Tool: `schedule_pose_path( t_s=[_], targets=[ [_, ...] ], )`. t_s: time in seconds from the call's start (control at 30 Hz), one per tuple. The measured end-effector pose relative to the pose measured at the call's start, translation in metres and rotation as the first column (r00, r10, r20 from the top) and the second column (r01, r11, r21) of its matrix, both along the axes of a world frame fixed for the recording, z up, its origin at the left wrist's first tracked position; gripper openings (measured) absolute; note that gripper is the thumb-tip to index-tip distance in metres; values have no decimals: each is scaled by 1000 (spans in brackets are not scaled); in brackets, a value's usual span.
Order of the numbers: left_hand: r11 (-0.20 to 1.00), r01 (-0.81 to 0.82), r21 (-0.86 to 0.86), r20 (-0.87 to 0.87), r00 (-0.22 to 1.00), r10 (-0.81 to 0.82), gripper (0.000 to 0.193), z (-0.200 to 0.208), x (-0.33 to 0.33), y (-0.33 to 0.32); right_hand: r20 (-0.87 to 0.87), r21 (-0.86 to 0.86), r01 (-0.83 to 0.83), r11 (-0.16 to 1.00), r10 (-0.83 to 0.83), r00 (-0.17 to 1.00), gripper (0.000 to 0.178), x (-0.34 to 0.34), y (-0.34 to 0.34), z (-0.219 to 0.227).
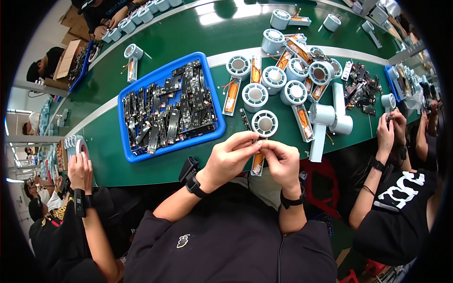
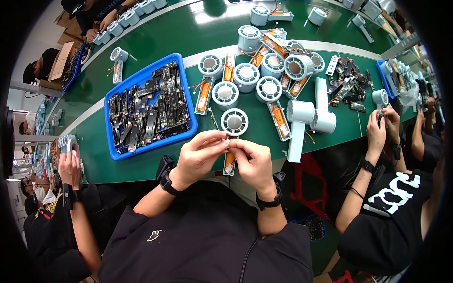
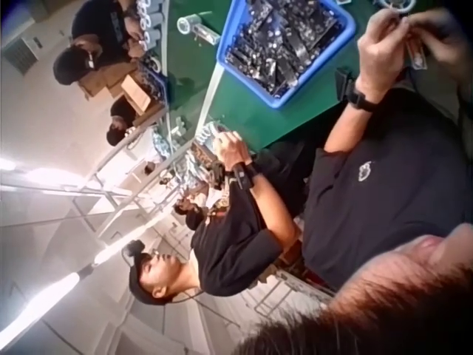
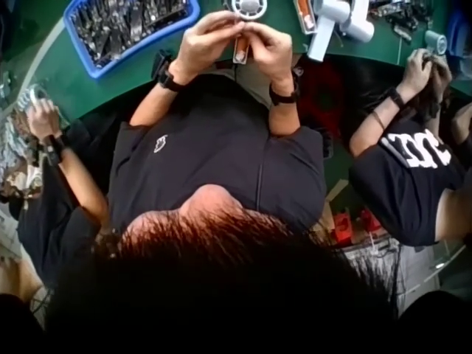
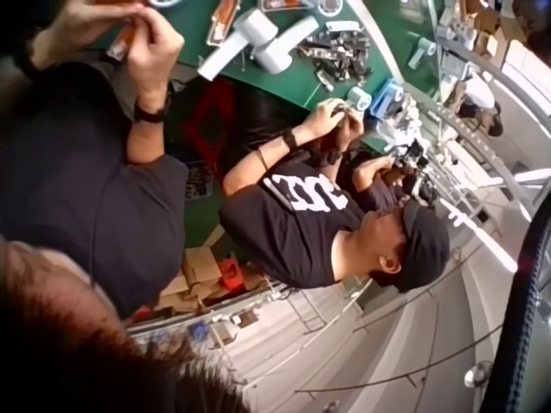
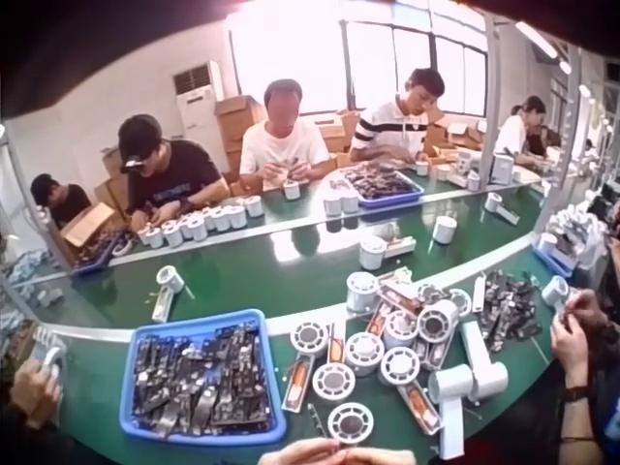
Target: Assembling small electrical or mechanical components at a factory assembly station.
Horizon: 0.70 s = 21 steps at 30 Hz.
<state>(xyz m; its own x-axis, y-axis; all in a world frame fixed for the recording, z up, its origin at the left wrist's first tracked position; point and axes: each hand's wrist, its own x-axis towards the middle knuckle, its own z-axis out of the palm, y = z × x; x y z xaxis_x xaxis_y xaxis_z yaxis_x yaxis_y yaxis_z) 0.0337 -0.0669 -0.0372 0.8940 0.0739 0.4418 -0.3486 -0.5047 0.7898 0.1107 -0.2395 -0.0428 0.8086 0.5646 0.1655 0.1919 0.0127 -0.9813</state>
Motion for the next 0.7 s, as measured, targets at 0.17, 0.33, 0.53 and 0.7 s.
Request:
schedule_pose_path(
  t_s=[0.17,0.33,0.53,0.7],
  targets=[
    [1000,-1,-8,5,1000,1,32,0,-2,-4,-40,70,102,992,-99,994,12,-11,0,-3],
    [998,43,39,-52,998,-41,31,11,-2,-1,66,40,58,998,-61,996,11,-2,0,0],
    [995,56,83,-46,998,-53,30,13,2,3,-118,95,58,994,-47,992,14,-5,-2,-11],
    [997,-59,43,69,996,56,30,-2,5,-6,-201,120,37,992,-12,980,17,-5,-3,-9]
  ],
)
